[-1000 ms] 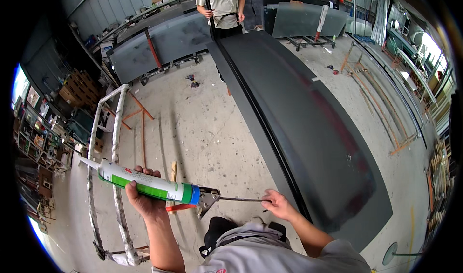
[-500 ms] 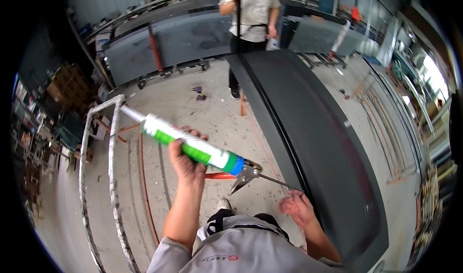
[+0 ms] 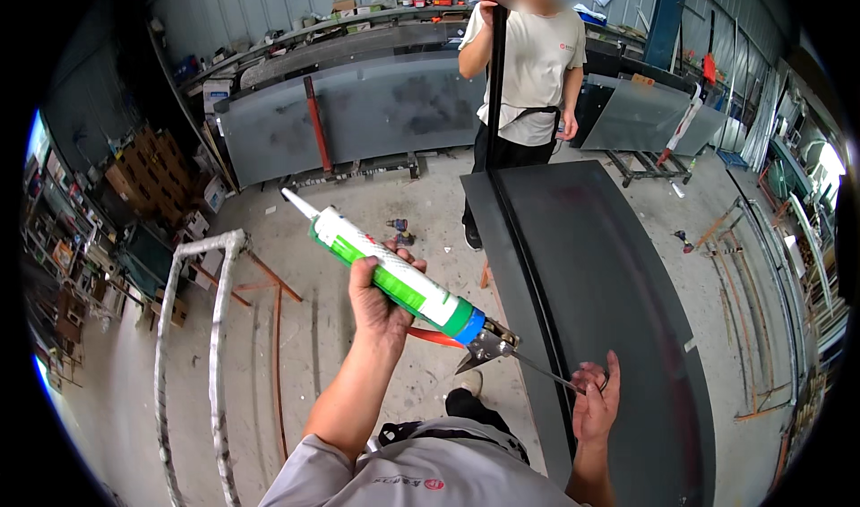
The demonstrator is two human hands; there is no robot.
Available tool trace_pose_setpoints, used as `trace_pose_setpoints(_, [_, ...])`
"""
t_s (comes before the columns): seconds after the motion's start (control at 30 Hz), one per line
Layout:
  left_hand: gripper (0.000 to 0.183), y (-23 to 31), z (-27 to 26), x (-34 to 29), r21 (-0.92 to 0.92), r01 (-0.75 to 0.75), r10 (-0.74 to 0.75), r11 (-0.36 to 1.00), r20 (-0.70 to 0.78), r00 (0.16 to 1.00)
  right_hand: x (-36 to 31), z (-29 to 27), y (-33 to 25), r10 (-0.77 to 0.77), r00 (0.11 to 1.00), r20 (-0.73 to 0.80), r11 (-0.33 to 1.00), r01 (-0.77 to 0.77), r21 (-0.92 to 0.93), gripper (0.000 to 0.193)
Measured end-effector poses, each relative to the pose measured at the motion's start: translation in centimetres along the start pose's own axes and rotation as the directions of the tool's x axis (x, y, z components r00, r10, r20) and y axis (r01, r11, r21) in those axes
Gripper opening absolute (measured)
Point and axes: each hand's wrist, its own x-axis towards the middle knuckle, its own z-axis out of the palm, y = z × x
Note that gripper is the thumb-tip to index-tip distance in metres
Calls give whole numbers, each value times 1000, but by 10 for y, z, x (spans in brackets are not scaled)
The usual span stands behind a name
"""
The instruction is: The person takes a sealant tube from a box and cuts the nozzle with a tool. They load the tube into a sealant gun, tap a frame piece onto a metal panel with a hammer, and apply a bead of sealant along the edge while another person holds the frame in place.
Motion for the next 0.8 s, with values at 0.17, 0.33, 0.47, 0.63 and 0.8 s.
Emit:
trace_pose_setpoints(0.17, [38, -8, 43, 88, -25, -54, 55, 998, 27, 998, 120, -1, 9, 116, 974, -195, 935, -42, 351, 59])
trace_pose_setpoints(0.33, [38, -32, 50, 160, -37, 25, -25, 999, 3, 1000, 193, 65, -18, 57, 991, -117, 902, -1, 432, 67])
trace_pose_setpoints(0.47, [37, -61, 81, 210, -46, 154, -154, 987, 4, 988, 204, 14, 29, -153, 967, -202, 853, 232, 468, 62])
trace_pose_setpoints(0.63, [41, -98, 96, 268, -50, 377, -377, 925, 4, 926, 238, 137, 62, -127, 940, 317, 981, 72, 181, 68])
trace_pose_setpoints(0.8, [36, -118, 120, 311, -5, 514, -512, 858, 58, 857, 296, 185, 67, 36, 891, 452, 997, -64, 47, 81])
